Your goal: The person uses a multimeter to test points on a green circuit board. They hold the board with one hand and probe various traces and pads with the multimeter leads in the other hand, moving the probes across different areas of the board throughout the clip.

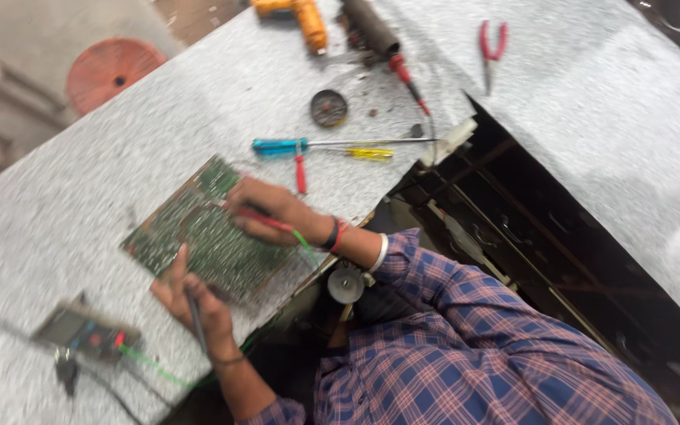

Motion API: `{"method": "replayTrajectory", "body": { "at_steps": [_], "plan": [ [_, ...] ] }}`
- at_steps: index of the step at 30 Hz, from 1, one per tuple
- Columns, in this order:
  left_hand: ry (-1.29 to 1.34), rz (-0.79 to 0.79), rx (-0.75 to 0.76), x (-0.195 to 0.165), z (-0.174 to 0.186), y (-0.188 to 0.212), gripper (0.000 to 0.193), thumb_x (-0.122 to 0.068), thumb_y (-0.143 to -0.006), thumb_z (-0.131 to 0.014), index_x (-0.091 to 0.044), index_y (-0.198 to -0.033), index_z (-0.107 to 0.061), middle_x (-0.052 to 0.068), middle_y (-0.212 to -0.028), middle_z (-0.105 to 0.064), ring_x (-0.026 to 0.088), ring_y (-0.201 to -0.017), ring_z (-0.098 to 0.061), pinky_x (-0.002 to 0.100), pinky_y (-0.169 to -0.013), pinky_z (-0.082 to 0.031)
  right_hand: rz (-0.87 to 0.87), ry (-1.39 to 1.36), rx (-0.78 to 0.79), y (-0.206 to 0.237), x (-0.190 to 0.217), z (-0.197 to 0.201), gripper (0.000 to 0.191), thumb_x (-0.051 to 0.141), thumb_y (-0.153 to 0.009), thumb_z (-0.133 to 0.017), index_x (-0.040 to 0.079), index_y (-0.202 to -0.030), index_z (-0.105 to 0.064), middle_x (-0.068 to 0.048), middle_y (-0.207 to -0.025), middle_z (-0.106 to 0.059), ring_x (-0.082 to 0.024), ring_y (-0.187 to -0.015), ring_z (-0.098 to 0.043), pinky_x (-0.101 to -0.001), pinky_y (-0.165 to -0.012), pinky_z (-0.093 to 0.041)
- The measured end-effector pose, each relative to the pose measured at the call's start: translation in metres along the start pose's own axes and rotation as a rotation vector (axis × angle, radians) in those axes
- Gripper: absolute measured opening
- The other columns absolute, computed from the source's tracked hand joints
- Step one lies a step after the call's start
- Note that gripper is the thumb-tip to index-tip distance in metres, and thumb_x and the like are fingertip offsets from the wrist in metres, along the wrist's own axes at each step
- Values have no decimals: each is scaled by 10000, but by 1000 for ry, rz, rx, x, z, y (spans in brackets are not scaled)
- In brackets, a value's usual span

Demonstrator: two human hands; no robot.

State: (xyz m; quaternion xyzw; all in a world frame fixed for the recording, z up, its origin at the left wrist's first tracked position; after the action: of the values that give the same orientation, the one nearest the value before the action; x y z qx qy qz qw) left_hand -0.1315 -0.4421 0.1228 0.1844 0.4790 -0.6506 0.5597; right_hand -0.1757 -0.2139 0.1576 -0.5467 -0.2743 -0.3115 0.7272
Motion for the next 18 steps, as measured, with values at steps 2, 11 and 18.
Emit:
{"method": "replayTrajectory", "body": {
  "at_steps": [2, 11, 18],
  "plan": [
    [-22, -37, 10, 1, -4, 0, 761, -622, -1124, -253, -14, -1309, -671, 194, -1313, -696, 350, -1145, -573, 543, -1273, -220, -9, 7, 8, 1, -3, 1, 171, 74, -957, -681, 68, -1107, -601, -103, -1137, -630, -275, -1115, -644, -385, -1005, -526],
    [80, -75, 197, 45, 0, -23, 795, -678, -1136, -325, 2, -1446, -596, 266, -1267, -524, 306, -1184, -568, 431, -1056, -491, -24, 21, -1, -7, -24, -3, 160, 80, -952, -671, 95, -1093, -597, -49, -1104, -645, -245, -1091, -670, -344, -978, -554],
    [658, 156, 51, 83, 5, -98, 592, -467, -1150, -626, 22, -1357, -365, 223, -1448, -485, 245, -1153, -531, 419, -930, -504, 26, 113, 20, -30, -37, -13, 240, 84, -904, -655, 92, -1132, -581, -75, -1138, -611, -273, -1071, -660, -370, -934, -546]
  ]
}}
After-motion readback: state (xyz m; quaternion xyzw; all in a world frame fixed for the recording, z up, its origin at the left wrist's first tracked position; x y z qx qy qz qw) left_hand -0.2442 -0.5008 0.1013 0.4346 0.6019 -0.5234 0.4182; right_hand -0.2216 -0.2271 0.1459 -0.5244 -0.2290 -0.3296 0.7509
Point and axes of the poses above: each hand's wrist, its own y-axis away from the middle knuckle, its own z-axis out of the back of the hand, x = y × z, the point moved 1 cm from there along -y, towards the middle knuckle
